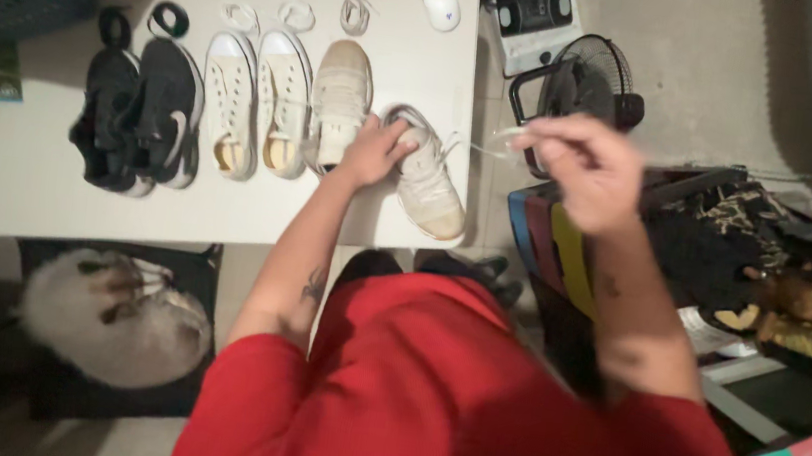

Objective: The person laces a white high-top sneaker by threading the laces through the eyelets and tying them. The person handles the shoe and laces by hand, repeatedly adjusting the lacing pattern and tightening the laces.

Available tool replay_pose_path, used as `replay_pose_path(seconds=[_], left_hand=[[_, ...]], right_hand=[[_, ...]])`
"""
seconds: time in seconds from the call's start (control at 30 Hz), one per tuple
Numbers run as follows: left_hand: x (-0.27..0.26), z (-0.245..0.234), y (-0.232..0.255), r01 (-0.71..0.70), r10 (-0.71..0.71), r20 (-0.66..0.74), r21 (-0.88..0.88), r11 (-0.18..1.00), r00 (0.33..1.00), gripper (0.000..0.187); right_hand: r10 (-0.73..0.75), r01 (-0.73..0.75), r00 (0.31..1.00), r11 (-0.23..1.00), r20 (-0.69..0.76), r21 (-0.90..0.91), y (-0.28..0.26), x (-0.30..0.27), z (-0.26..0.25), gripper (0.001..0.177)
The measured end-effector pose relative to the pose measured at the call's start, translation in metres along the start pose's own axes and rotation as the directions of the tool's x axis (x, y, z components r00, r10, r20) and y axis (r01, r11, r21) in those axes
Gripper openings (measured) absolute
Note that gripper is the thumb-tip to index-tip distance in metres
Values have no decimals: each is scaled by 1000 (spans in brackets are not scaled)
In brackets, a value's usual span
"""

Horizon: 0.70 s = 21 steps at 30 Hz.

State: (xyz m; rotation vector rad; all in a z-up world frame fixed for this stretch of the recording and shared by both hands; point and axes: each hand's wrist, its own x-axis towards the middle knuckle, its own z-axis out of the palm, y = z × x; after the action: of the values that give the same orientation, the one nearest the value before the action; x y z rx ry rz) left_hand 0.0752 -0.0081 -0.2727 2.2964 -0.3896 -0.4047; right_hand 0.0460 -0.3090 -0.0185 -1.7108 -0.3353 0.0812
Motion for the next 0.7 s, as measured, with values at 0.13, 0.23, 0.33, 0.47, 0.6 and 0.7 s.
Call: replay_pose_path(seconds=[0.13, 0.23, 0.33, 0.47, 0.6, 0.7], left_hand=[[3, -2, 4, -11, 12, 16, -25, 1000, 1000, 39], [3, -12, 11, 20, -21, 50, 5, 1000, 999, 39], [0, -22, 22, -11, 8, 35, 91, 996, 999, 40], [-5, -28, 19, -52, 31, 113, 189, 981, 993, 42], [0, -22, 2, -145, 113, 158, 207, 967, 981, 42], [3, -16, -7, -183, 164, 145, 127, 975, 976, 40]], right_hand=[[262, -262, 962, 965, 75, -10, 41, -3, 27, 16], [373, -388, 919, 914, 129, 121, 63, -6, 45, 16], [132, -150, 981, 981, 143, 122, 73, -8, 53, 13], [176, -187, 982, 947, 64, 263, 79, -16, 60, 14], [264, -240, 964, 912, -29, 332, 82, -18, 65, 18], [406, -359, 911, 867, -73, 346, 75, -24, 63, 18]])
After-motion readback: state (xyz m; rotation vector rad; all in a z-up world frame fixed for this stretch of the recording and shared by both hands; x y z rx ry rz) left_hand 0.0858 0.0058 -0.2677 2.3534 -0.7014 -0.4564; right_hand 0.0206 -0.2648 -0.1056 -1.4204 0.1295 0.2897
